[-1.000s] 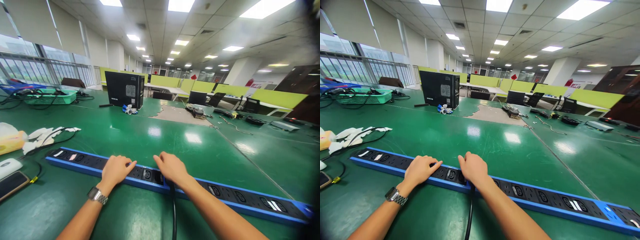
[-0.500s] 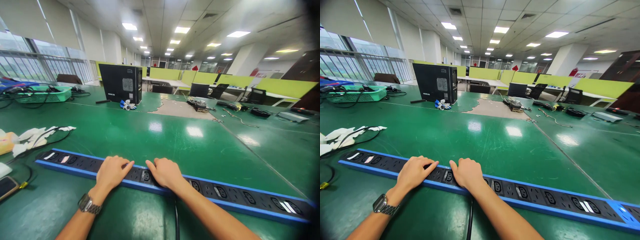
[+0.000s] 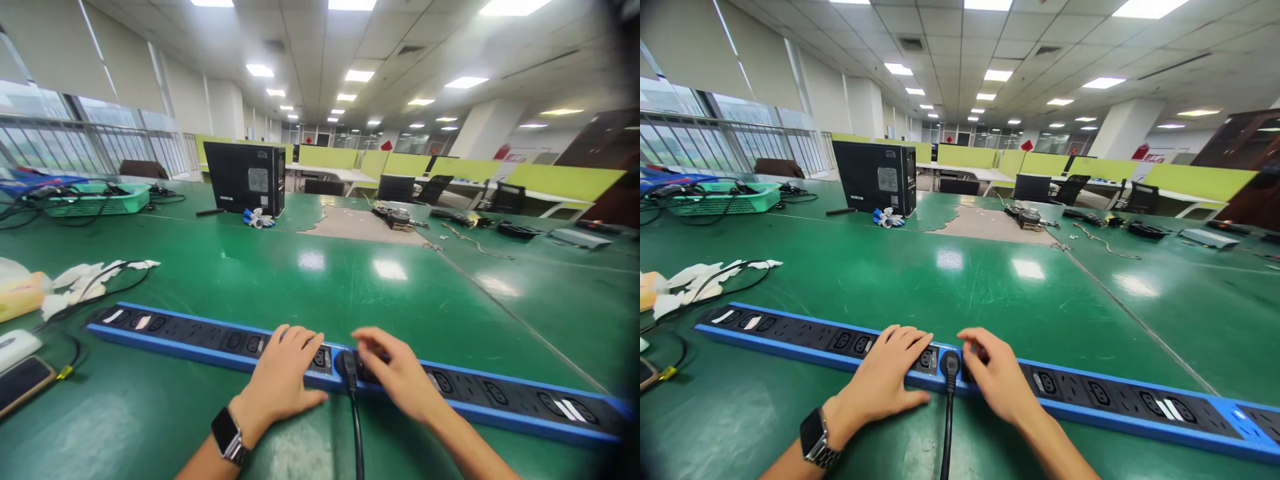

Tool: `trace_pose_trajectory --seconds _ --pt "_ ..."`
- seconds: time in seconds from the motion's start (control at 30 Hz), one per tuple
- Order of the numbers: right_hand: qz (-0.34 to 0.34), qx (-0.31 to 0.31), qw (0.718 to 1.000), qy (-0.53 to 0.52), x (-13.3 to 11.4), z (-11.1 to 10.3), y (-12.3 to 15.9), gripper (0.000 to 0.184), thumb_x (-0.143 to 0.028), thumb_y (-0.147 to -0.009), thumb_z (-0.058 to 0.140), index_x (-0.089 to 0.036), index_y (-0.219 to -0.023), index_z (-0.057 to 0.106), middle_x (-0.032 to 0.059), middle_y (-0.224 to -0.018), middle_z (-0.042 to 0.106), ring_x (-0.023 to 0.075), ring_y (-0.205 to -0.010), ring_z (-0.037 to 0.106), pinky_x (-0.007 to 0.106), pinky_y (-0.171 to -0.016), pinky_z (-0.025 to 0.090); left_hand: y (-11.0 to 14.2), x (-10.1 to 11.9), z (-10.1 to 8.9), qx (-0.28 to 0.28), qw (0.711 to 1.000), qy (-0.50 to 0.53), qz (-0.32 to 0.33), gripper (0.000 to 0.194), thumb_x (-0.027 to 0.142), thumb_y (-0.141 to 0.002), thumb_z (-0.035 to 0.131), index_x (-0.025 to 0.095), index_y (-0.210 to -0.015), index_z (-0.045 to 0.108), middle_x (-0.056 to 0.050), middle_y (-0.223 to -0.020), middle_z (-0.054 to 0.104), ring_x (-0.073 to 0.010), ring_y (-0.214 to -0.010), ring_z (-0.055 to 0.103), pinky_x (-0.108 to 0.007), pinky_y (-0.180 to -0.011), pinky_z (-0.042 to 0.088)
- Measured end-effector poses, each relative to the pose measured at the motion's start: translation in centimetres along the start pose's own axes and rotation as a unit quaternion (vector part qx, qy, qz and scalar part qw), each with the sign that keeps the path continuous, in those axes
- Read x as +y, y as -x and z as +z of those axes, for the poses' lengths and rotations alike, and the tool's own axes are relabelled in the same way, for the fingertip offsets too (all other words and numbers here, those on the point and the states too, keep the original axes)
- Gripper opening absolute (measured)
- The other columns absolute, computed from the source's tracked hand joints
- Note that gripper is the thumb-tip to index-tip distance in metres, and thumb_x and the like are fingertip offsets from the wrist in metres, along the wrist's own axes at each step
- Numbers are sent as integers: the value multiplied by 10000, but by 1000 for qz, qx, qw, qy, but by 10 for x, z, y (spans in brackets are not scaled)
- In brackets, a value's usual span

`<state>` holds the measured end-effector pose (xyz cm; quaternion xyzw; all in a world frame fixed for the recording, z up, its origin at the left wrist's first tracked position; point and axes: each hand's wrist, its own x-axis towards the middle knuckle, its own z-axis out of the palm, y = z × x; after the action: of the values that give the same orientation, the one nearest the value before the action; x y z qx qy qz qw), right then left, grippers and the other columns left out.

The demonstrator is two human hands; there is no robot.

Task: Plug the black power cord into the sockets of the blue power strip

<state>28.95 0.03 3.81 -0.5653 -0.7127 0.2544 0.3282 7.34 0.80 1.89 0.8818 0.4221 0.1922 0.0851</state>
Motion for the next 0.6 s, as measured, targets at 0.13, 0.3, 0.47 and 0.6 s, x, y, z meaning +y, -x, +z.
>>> trace_pose_trajectory --seconds 0.13,0.3,0.47,0.6 --pt "-91 -58 985 131 6 -4 28 420 -337 -771 649 -242 -1174 583 51 -995 646 200 -887 570 330 -794 438 -19 14 13 -60 997 -41 -36 732 516 -670 716 207 -1294 488 -99 -1218 596 -302 -1140 509 -473 -1020 340" --pt "-155 55 947 275 10 31 16 224 -386 -863 562 -222 -1004 621 25 -820 638 185 -743 554 298 -663 370 -26 20 19 -81 993 -67 -59 548 358 -702 653 215 -1219 541 -94 -1148 620 -291 -1066 537 -451 -959 372" --pt "-193 161 918 307 26 50 16 206 -368 -895 526 -210 -1010 592 9 -775 628 171 -707 545 290 -664 332 -25 18 22 -75 993 -50 -71 537 284 -671 611 215 -1201 567 -94 -1143 633 -291 -1063 540 -449 -985 353" --pt "-195 182 918 295 30 55 19 201 -357 -909 497 -204 -999 593 16 -776 632 165 -705 544 288 -664 315 -26 18 24 -83 992 -42 -82 592 289 -639 616 212 -1223 565 -97 -1163 629 -298 -1068 536 -455 -992 350"
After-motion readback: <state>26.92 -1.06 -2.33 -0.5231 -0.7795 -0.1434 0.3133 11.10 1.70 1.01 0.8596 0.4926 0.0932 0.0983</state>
